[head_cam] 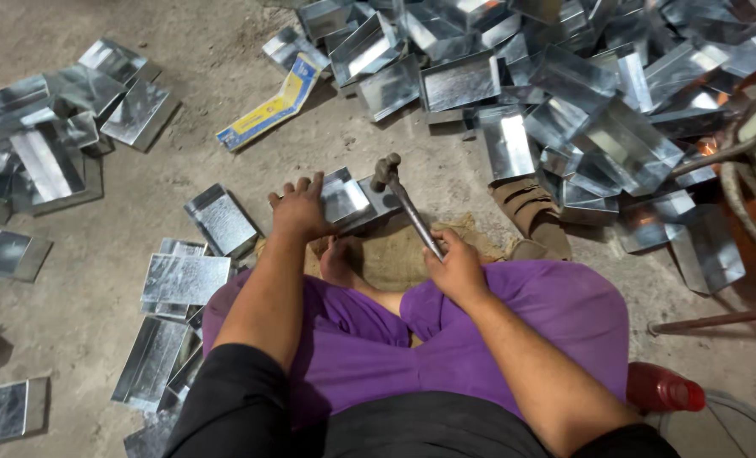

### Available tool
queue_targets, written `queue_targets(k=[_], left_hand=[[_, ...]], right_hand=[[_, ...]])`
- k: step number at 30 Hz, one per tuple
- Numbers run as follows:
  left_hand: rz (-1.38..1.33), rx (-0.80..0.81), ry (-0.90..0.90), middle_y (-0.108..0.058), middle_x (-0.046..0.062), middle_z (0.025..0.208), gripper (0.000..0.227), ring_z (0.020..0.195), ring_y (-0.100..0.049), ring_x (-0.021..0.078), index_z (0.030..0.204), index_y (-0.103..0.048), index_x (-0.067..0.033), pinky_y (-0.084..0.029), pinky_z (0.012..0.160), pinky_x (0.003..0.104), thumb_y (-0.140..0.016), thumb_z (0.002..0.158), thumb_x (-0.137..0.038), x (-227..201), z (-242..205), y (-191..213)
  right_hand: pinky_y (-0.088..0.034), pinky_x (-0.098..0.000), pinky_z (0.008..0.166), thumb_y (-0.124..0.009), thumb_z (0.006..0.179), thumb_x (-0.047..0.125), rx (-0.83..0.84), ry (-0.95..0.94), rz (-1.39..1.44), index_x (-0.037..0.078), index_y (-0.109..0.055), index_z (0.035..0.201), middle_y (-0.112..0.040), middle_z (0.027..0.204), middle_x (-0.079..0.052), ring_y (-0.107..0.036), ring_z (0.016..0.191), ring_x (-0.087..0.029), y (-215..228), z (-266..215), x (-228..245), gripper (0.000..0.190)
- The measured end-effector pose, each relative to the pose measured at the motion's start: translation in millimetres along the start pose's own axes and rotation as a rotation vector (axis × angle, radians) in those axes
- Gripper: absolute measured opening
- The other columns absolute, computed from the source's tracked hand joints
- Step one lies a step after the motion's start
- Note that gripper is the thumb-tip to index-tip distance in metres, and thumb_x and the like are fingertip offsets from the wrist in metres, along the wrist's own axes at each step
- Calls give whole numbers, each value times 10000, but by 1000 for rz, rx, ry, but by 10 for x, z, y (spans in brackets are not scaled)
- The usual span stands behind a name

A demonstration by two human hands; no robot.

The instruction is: The person sits on the floor and repeatedly hammers small rectangular metal boxes to flatten or shape them. They pick up each box, strike it with a hammer, and place it aside, continuing the process with multiple units.

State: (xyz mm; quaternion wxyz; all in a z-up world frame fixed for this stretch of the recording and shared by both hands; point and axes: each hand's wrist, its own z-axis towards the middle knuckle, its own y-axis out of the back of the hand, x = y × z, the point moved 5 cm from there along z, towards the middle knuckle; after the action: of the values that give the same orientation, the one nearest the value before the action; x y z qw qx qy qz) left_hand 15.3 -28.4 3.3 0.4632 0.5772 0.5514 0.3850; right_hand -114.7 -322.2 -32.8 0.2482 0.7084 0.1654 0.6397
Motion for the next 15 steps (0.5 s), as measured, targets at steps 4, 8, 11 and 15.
queue_targets(k=[4,8,11,15], left_hand=[[-16,17,-44,-464,112,1526,1308,1401,-432,383,1610,-273,-228,-332,1068,680,-907,533,-611,-68,-124,236],[-101,143,-139,-452,118,1547,1299,1412,-433,405,1609,-293,-254,-315,1116,685,-908,517,-592,-400,-383,614],[65,286,-364,-460,65,1580,1274,1426,-475,361,1601,-318,-259,-358,1171,615,-918,506,-509,-956,-596,911],[287,411,-631,-267,28,1661,1271,1510,-296,332,1603,-244,-327,-148,1226,650,-975,569,-444,-1959,-874,1393]], right_hand=[[-552,-414,693,-783,839,194,70,0,-4,41,-679,1113,-736,843,-181,-717,770,-322,-270,272,-388,330],[-551,-461,820,-778,838,247,117,-57,-148,40,-658,1161,-724,1012,-213,-702,946,-384,-547,329,-710,402],[-561,-436,877,-781,801,255,209,-129,-175,44,-608,1222,-732,1065,-196,-711,1028,-357,-676,303,-846,502],[-562,-418,918,-775,853,291,317,206,149,32,-629,1269,-717,1156,-206,-698,1080,-357,-671,310,-602,510]])
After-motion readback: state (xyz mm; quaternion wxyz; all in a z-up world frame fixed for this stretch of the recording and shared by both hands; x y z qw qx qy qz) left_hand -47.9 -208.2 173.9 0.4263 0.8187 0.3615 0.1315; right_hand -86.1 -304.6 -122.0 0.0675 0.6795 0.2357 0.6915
